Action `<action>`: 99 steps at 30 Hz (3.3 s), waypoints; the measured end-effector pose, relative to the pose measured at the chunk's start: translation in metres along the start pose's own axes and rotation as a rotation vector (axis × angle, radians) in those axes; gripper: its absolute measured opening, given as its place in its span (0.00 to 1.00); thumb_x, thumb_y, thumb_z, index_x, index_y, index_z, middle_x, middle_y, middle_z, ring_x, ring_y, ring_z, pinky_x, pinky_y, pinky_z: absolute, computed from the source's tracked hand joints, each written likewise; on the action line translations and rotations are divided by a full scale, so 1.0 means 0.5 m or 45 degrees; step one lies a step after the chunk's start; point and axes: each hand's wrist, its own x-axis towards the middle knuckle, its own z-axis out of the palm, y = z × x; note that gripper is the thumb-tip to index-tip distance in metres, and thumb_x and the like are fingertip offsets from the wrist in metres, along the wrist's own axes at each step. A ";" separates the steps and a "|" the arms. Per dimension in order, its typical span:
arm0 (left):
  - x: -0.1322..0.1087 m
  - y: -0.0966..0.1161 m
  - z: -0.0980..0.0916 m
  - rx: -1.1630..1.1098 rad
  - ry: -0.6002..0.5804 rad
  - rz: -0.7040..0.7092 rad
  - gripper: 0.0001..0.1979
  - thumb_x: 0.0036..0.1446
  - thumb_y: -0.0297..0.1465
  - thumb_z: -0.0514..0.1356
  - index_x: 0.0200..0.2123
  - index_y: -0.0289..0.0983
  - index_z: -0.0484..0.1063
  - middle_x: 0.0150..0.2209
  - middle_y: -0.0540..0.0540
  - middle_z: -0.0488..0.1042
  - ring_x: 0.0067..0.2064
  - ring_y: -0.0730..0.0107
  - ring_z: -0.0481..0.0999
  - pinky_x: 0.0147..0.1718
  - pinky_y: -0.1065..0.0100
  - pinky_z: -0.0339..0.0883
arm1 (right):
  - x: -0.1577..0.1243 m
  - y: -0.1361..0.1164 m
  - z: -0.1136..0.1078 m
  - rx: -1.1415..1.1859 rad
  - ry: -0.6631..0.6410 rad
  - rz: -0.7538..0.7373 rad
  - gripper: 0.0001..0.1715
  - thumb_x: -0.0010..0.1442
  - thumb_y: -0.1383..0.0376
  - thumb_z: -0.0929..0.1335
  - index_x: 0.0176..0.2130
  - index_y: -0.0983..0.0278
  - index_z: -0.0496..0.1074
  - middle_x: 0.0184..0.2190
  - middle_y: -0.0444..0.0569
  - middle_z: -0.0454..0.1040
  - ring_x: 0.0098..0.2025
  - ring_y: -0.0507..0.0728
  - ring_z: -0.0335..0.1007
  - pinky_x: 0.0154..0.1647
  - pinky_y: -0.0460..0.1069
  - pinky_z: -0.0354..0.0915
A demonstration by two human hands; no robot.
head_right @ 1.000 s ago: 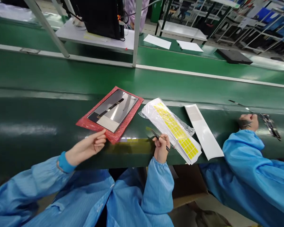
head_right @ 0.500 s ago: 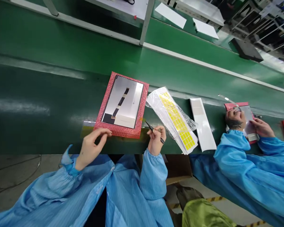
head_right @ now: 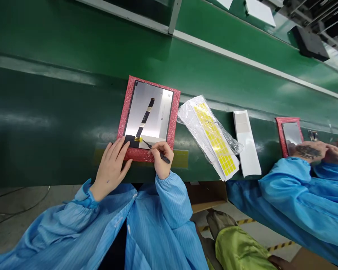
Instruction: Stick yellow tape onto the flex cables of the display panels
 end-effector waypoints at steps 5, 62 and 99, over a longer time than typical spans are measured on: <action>0.007 0.001 -0.002 -0.013 -0.034 -0.016 0.27 0.68 0.31 0.50 0.67 0.28 0.53 0.69 0.35 0.50 0.70 0.54 0.50 0.68 0.50 0.46 | -0.005 -0.007 0.005 -0.036 -0.072 -0.034 0.04 0.56 0.68 0.68 0.30 0.60 0.70 0.20 0.40 0.74 0.23 0.53 0.73 0.26 0.47 0.67; 0.040 0.018 -0.001 0.120 -0.071 -0.020 0.27 0.66 0.29 0.51 0.66 0.30 0.57 0.68 0.35 0.54 0.69 0.48 0.52 0.67 0.40 0.40 | -0.004 -0.008 0.011 -0.129 -0.081 -0.016 0.03 0.56 0.68 0.67 0.30 0.60 0.70 0.21 0.40 0.73 0.24 0.52 0.72 0.28 0.48 0.68; 0.105 -0.064 -0.032 0.075 0.300 -0.104 0.11 0.66 0.27 0.53 0.45 0.31 0.73 0.45 0.39 0.74 0.47 0.56 0.72 0.49 0.57 0.69 | 0.029 0.022 -0.155 0.101 0.617 -0.032 0.02 0.48 0.68 0.68 0.27 0.62 0.69 0.14 0.35 0.62 0.17 0.49 0.65 0.17 0.43 0.47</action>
